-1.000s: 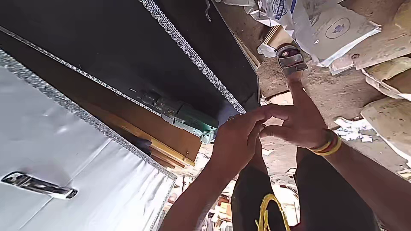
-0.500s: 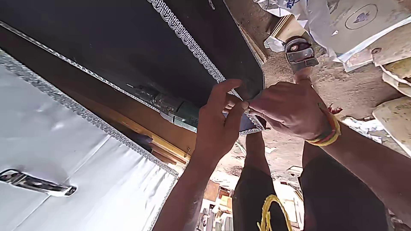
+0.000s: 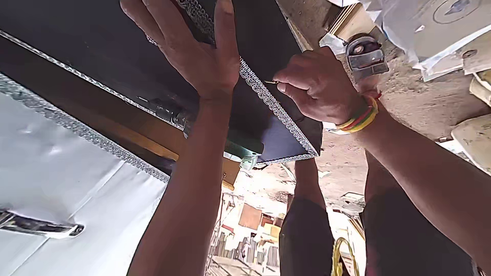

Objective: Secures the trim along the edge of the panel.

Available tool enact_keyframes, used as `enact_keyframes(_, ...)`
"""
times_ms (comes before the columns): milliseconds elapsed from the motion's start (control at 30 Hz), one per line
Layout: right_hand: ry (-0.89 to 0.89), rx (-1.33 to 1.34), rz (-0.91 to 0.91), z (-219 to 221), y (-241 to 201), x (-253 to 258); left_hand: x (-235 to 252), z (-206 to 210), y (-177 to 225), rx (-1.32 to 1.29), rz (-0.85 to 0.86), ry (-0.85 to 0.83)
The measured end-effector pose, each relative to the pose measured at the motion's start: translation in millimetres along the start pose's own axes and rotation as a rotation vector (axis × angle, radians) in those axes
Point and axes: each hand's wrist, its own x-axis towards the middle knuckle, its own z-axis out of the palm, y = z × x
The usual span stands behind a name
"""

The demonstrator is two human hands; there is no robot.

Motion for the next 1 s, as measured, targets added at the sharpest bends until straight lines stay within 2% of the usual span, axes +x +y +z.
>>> enact_keyframes(367, -0.019, 0.184, 0.051, 5.2, 6.3, 0.1, 1.6, -0.8, -1.7, 0.027, 0.002, -0.011)
enact_keyframes(700, -0.11, 0.094, -0.01, -5.8, 4.0, 11.7, 1.3, -0.6, 0.7, 0.036, -0.022, -0.018)
enact_keyframes(800, -0.219, -0.119, -0.16, -21.5, 0.3, 29.2, 1.4, 1.0, 0.6, 0.043, -0.021, -0.002)
enact_keyframes(1000, -0.471, -0.435, -0.632, -50.1, -7.8, 72.8, -0.6, 1.2, 4.5, 0.082, -0.04, -0.014)
